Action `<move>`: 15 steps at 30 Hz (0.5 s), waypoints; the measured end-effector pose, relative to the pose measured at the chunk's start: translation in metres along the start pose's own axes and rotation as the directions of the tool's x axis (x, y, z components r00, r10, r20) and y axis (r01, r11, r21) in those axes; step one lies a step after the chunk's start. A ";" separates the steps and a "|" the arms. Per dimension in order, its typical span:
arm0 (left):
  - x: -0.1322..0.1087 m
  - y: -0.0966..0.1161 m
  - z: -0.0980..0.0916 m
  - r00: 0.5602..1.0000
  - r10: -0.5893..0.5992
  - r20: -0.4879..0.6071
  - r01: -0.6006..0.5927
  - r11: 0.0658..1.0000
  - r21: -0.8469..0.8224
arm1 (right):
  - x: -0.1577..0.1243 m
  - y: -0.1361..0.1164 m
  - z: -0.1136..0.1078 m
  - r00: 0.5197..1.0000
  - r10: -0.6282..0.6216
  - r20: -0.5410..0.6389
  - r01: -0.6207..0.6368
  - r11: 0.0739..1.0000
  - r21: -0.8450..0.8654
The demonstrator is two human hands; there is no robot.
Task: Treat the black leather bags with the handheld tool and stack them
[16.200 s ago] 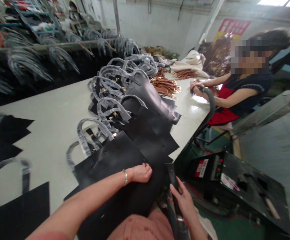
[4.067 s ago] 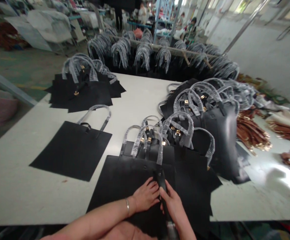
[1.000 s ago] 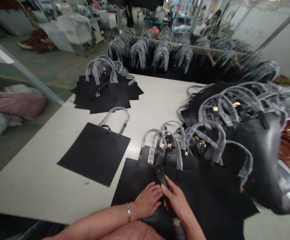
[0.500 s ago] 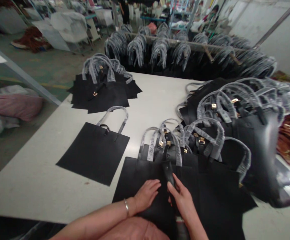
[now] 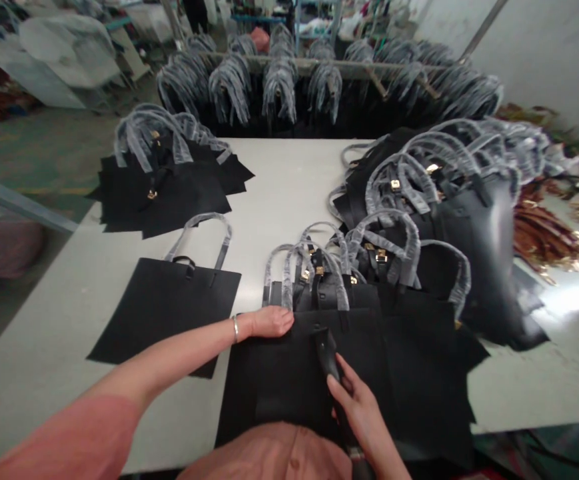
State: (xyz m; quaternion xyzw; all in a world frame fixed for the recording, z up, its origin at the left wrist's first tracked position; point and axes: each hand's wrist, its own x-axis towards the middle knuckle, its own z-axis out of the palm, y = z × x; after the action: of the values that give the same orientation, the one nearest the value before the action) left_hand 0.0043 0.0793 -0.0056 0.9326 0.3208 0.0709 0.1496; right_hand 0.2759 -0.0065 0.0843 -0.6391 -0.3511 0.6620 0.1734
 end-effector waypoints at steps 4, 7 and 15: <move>0.010 -0.009 -0.001 0.992 0.105 0.063 -0.104 0.994 -0.029 | 0.002 0.004 0.000 0.999 0.006 -0.032 -0.006 1.000 0.007; 0.017 -0.011 0.000 0.989 0.126 0.080 -0.121 0.991 -0.060 | 0.001 0.003 0.001 0.999 0.011 -0.042 -0.010 1.000 0.026; 0.017 -0.021 -0.002 0.985 -0.167 -0.030 0.161 0.975 -0.156 | -0.009 -0.008 0.004 1.000 -0.010 0.010 0.010 0.999 0.052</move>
State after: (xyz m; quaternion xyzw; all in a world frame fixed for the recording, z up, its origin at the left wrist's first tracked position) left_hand 0.0051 0.1062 -0.0100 0.8869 0.3935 0.1028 0.2191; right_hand 0.2715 -0.0079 0.0967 -0.6292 -0.3379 0.6733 0.1913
